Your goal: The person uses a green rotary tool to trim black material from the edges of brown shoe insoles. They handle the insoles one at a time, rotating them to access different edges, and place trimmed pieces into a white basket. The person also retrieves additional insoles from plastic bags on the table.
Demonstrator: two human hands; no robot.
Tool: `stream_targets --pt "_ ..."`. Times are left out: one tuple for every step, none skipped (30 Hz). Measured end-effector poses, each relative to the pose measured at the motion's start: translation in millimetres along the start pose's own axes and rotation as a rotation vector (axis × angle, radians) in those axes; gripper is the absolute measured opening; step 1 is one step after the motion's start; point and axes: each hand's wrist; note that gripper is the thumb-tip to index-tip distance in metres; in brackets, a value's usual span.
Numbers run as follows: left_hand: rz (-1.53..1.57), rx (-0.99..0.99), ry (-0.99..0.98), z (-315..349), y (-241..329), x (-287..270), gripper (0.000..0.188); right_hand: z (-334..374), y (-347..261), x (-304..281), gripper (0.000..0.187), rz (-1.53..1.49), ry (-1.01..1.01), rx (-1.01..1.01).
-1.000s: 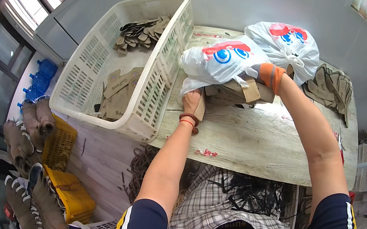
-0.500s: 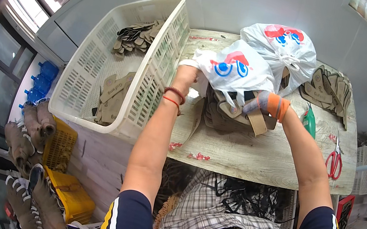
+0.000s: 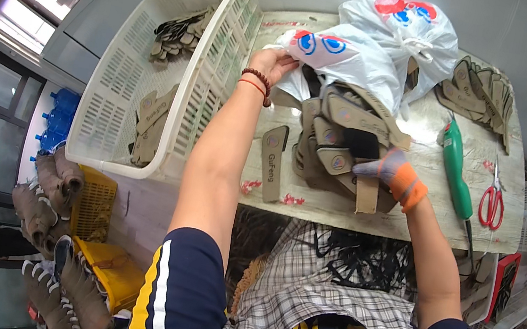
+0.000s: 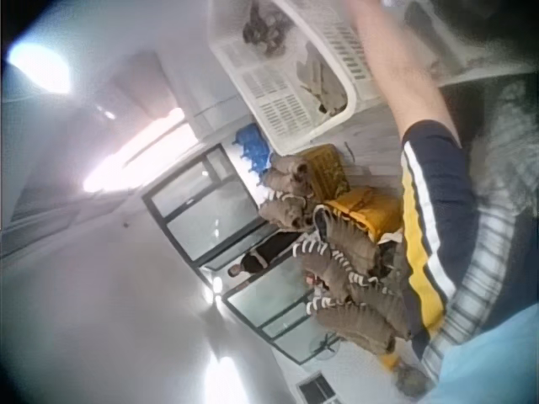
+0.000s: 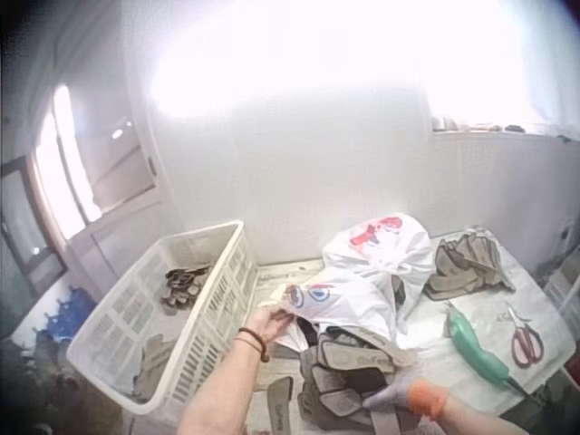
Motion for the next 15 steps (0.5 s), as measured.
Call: stream_targets --pt "-0.171 -0.003 -0.032 16 0 2 0.033 10 2 -1 0.057 0.006 0.023 0.055" --pt "-0.395 0.000 -0.025 38 1 6 0.035 17 7 2 0.058 -0.054 0.073 0.061" --pt "-0.508 0.055 -0.047 54 -5 0 0.037 22 12 4 0.059 -0.113 0.124 0.061" --pt "-0.621 0.111 -0.071 72 -12 -6 0.040 26 18 5 0.060 -0.172 0.175 0.061" --pt "-0.700 0.199 -0.002 96 -19 -1 0.047 27 24 4 0.065 -0.073 0.245 0.011" --pt "-0.749 0.291 0.119 116 -26 -6 0.044 29 20 7 0.070 -0.113 0.307 -0.017" --pt "-0.908 0.366 0.238 134 -33 -12 0.040 29 25 5 0.071 -0.029 0.345 0.004" --pt "-1.321 0.705 0.403 147 -45 -25 0.030 28 29 3 0.071 0.056 0.384 0.022" --pt "-1.424 0.581 0.623 167 -56 -17 0.025 31 25 3 0.074 0.187 0.435 0.039" --pt "-1.420 0.545 0.670 177 -70 -19 0.025 36 15 5 0.077 0.320 0.480 0.053" --pt "-1.413 0.514 0.710 180 -87 -26 0.024 42 6 6 0.080 0.454 0.532 0.067" --pt "-1.405 0.478 0.754 181 -96 -29 0.024 47 5 4 0.079 0.511 0.612 -0.024" --pt "-1.443 0.519 0.747 181 -101 -33 0.024 55 6 -2 0.079 0.567 0.692 -0.115" --pt "-1.480 0.557 0.737 182 -106 -34 0.024 62 8 -11 0.079 0.625 0.770 -0.205" --pt "-1.515 0.592 0.732 184 -109 -35 0.024 68 6 -25 0.076 0.649 0.808 -0.252"
Point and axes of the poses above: each hand's wrist, its own z-axis away from the middle knuckle, its own x-axis out of the palm, y = z × x
